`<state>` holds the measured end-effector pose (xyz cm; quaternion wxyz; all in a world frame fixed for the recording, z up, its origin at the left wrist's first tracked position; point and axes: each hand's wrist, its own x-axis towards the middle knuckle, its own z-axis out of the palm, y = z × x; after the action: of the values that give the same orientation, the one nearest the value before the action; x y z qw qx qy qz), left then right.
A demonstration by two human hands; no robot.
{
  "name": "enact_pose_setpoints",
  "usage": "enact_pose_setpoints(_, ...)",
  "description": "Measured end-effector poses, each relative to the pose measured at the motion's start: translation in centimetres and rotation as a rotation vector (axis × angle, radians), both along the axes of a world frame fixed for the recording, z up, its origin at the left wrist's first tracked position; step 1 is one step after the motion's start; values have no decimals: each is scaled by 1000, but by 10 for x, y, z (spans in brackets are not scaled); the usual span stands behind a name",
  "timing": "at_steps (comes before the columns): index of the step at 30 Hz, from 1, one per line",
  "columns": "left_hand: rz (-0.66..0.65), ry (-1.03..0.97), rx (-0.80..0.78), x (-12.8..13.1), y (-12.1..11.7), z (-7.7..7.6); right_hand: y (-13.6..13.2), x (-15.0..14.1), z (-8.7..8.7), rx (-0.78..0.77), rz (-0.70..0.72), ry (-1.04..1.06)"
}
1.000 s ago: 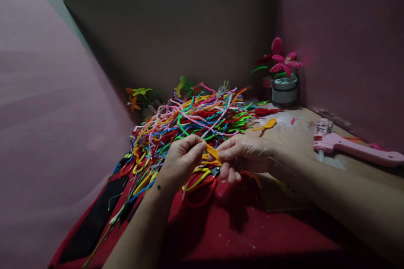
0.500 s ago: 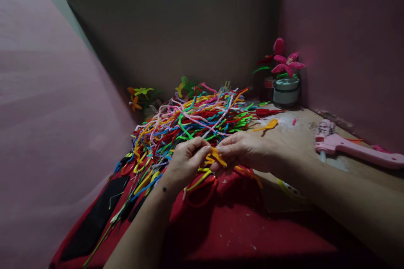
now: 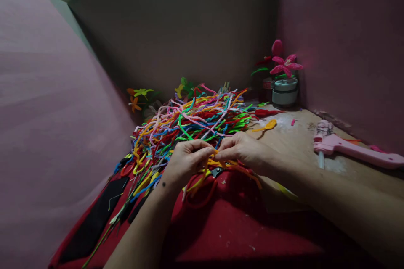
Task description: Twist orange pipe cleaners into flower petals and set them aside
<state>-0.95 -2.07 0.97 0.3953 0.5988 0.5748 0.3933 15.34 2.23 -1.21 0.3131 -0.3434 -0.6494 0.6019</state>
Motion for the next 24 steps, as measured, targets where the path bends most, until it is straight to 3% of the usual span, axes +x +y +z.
enact_pose_setpoints(4, -59, -239, -85, -2, 1, -6, 0, -2, -3, -3, 41, 38)
enact_pose_setpoints(8, -16, -311, -43, 2, 1, -10, -3, -8, -7, -90, 96, 154)
enact_pose_setpoints(12, 42, -266, 60, 7, -1, -11, -4, -11, -9, -186, 78, 232)
enact_pose_setpoints(20, 104, -87, 96, 9, -1, -4, -3, -7, -8, -31, 121, 83)
enact_pose_setpoints(24, 104, -33, 95, 12, -3, -5, -9, -9, -1, -199, 108, 3)
